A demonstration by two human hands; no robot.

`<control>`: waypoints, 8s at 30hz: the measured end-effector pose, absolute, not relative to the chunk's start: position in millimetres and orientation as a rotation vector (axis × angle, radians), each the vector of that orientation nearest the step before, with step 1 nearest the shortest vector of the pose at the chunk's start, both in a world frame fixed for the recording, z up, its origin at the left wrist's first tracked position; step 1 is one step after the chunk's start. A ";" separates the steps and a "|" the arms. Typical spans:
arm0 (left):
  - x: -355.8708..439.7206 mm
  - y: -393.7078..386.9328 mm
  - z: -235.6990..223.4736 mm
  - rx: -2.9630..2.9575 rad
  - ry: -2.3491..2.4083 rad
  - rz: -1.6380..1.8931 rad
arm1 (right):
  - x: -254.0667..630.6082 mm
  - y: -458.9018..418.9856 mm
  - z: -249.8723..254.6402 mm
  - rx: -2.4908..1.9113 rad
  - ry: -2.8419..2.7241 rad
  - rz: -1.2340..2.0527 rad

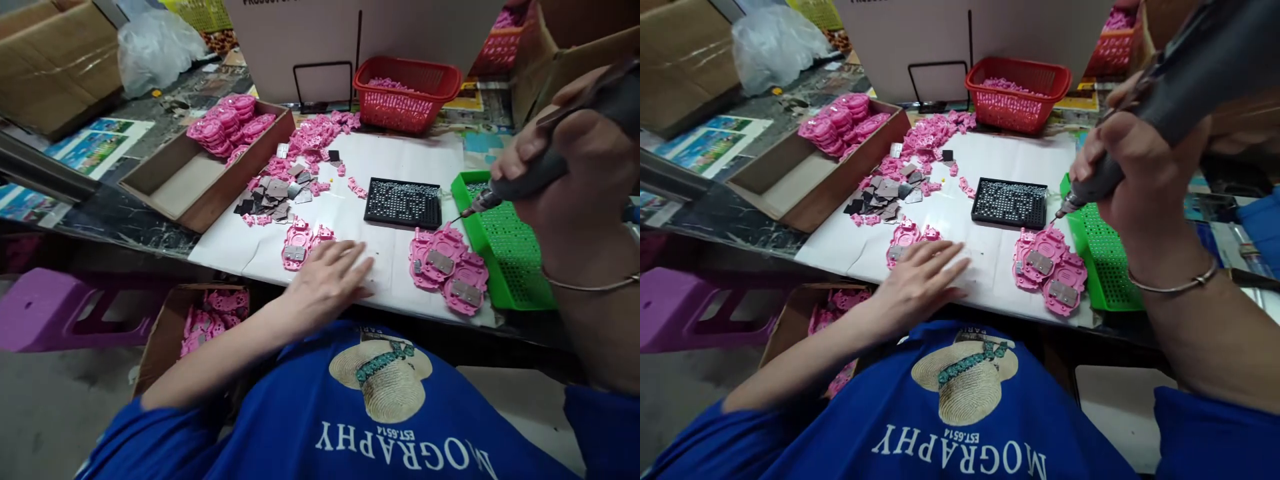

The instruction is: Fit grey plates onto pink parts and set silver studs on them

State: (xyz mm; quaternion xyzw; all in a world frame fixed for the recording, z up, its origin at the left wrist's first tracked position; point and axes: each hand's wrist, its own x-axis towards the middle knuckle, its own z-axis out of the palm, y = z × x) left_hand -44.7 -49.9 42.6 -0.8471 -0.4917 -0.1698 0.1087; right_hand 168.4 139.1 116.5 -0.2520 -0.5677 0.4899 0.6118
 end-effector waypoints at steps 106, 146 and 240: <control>-8.6 -19.8 2.9 -2.694 -1.372 -0.976 | 105.5 104.6 96.7 -0.330 -1.368 1.254; -22.0 -1.2 10.8 -2.364 -1.551 -1.839 | 109.3 68.1 117.5 -0.315 -1.245 1.416; -7.7 -18.5 5.0 -2.718 -1.457 -0.680 | 106.7 97.1 71.4 -0.389 -1.410 1.210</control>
